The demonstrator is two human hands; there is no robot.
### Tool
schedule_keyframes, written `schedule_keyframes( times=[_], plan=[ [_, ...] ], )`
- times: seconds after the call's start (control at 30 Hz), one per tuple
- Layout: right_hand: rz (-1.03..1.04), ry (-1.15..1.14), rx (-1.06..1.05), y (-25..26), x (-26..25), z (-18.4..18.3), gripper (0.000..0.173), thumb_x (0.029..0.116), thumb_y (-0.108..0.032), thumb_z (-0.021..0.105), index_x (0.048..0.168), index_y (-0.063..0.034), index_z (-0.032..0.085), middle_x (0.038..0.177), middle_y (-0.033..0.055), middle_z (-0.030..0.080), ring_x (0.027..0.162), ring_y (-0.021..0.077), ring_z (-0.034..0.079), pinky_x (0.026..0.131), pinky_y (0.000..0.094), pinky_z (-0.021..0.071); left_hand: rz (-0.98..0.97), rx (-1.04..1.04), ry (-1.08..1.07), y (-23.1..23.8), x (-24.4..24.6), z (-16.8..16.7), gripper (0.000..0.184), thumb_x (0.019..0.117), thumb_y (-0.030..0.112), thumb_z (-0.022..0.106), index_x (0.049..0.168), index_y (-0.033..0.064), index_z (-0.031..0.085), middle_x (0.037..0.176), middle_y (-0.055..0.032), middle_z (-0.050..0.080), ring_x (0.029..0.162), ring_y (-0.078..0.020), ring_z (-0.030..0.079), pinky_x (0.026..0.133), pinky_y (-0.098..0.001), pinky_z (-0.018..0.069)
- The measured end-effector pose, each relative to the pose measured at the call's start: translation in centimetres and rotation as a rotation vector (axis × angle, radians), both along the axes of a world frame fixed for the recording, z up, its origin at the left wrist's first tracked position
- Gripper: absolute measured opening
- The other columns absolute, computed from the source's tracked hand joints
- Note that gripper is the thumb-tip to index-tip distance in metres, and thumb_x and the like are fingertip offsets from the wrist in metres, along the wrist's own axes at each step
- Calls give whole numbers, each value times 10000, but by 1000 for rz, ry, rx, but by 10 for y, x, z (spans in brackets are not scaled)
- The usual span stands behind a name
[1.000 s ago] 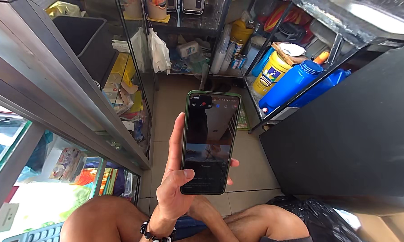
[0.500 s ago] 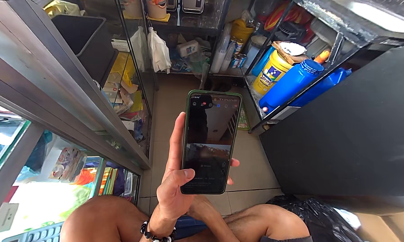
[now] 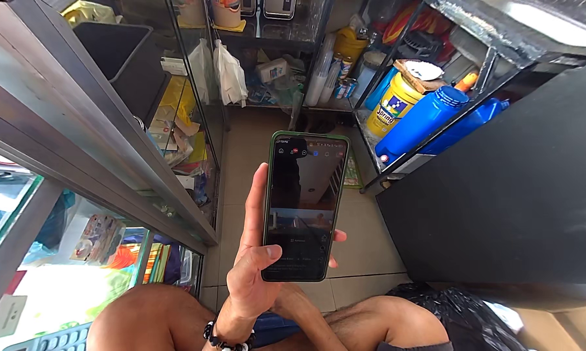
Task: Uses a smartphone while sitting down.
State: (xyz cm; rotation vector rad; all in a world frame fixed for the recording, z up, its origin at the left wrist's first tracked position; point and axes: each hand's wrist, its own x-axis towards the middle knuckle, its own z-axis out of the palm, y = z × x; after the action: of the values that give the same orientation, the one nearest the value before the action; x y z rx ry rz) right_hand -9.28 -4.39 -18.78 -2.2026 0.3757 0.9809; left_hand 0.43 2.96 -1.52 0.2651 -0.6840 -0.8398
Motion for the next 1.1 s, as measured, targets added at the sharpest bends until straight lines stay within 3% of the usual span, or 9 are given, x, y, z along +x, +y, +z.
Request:
schedule_keyframes(
  times=[0.43, 1.1],
  plan=[
    [17, -20, -6, -1, -1, -13, 447, 1012, -268, 585, 1406, -56, 574, 1329, 216, 631, 1227, 402, 601, 1029, 605, 440, -5, -2, 5, -1, 1, -1, 805, 927, 135, 466, 1601, 414, 126, 1423, -269, 473, 1136, -484, 598, 833, -600, 567],
    [13, 0, -8, -1, 0, -5, 450, 1012, -263, 580, 1417, -67, 568, 1337, 221, 624, 1234, 399, 597, 1035, 595, 436, -6, 6, 7, -1, 1, -2, 804, 928, 143, 468, 1601, 416, 120, 1411, -281, 481, 1130, -490, 600, 839, -603, 563]
  ],
)
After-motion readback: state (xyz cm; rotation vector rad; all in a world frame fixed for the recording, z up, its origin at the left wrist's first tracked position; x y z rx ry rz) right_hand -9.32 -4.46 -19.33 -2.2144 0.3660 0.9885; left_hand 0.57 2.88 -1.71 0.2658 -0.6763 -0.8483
